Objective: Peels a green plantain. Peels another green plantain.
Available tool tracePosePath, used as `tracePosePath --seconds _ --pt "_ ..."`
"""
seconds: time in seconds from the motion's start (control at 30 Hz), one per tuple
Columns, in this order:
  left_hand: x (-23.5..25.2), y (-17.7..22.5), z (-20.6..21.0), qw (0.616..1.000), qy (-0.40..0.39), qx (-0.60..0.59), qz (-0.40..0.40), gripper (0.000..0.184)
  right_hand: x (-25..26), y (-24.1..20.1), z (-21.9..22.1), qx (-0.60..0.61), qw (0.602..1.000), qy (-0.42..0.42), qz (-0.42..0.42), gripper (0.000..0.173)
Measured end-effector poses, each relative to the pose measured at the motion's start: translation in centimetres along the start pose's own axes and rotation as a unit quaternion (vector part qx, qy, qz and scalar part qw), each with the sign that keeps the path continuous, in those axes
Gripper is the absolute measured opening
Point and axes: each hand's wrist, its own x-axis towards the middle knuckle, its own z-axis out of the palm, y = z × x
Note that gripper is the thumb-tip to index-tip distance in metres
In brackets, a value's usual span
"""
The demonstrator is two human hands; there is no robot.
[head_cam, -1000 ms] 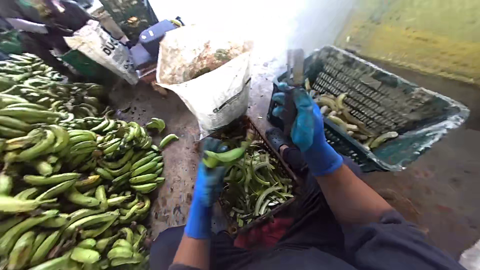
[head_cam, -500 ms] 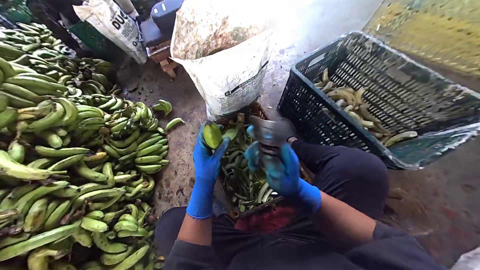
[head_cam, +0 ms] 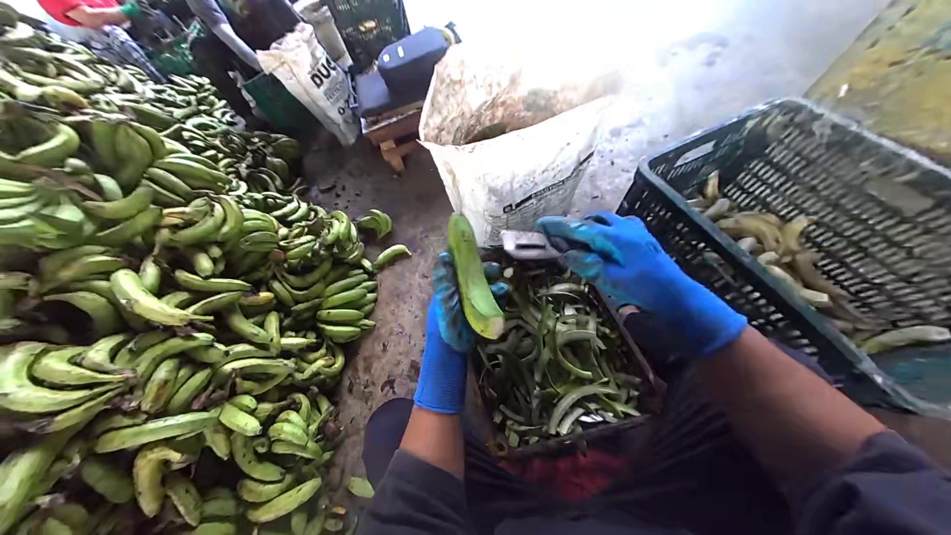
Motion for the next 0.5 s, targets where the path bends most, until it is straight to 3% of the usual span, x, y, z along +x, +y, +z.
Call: tracePosePath --seconds 0.1,0.2,0.27,0.37,0.43,0.5 --pt "0.4 0.3 0.9 0.994 0.028 0.096 0.046 0.047 -1.7 -1.6 2.0 -0.047 0.996 0.007 -0.074 0.046" --pt "-0.4 0.1 1.5 0.987 -0.007 0.151 0.057 0.041 -2.6 -3.0 3.6 -0.041 0.998 0.002 -0.054 0.042" --pt "-0.6 -0.6 2.0 0.994 -0.079 0.069 0.007 0.032 -1.2 -2.0 3.6 -0.1 0.991 0.085 -0.031 0.039" --pt "-1.0 -1.2 2.1 0.992 -0.093 0.04 -0.079 0.041 1.7 0.7 1.7 -0.159 0.967 0.183 0.081 0.045" --pt "-1.1 -0.8 1.9 0.989 -0.034 0.124 -0.068 0.049 2.2 1.3 0.4 -0.154 0.961 0.191 0.13 0.053" --pt "-0.7 -0.2 1.4 0.984 0.022 0.178 -0.008 0.044 0.7 -0.3 1.1 -0.128 0.978 0.146 0.077 0.051"
